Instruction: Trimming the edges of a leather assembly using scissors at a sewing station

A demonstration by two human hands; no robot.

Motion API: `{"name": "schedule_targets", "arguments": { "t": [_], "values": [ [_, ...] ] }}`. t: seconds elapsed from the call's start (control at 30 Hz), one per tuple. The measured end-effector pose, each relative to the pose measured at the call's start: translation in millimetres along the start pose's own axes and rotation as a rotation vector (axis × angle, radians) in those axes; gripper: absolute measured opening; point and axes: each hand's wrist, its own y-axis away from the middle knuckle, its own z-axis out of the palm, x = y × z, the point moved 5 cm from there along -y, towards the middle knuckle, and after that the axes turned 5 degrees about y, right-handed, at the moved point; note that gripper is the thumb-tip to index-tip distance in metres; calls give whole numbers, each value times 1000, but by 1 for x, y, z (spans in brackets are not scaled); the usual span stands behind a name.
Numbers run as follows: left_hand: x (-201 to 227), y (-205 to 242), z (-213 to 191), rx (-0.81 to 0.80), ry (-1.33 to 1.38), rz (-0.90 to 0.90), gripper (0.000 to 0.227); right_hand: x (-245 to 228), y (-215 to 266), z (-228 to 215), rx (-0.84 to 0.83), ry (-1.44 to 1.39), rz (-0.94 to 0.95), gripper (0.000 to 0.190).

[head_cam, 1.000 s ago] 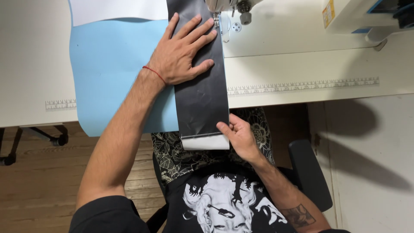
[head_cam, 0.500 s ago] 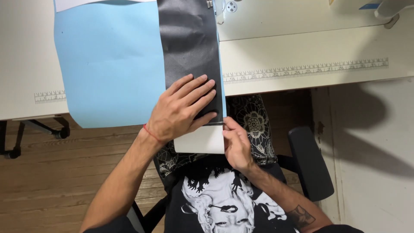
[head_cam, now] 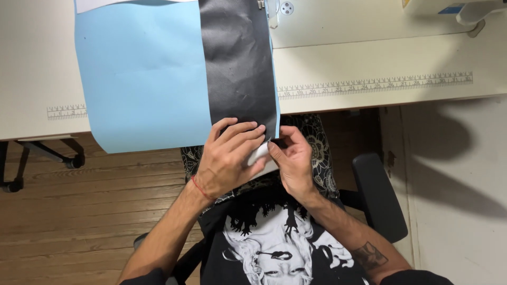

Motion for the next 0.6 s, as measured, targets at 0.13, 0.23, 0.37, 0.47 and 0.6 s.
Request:
{"name": "schedule_targets", "arguments": {
  "t": [0.13,0.23,0.37,0.47,0.6],
  "values": [
    [-11,-1,-6,-20,244,-192,19,-10,3,-1,33,54,-21,20],
    [-15,-1,-3,-46,305,-301,18,-21,5,3,75,48,-36,29],
    [-13,0,0,-47,298,-332,15,-20,-1,3,69,83,-59,29],
    [-11,-1,0,-40,284,-334,15,-22,-3,6,61,82,-53,25],
    [-11,2,0,-29,279,-335,14,-9,-4,6,81,-47,23,22]
  ]
}}
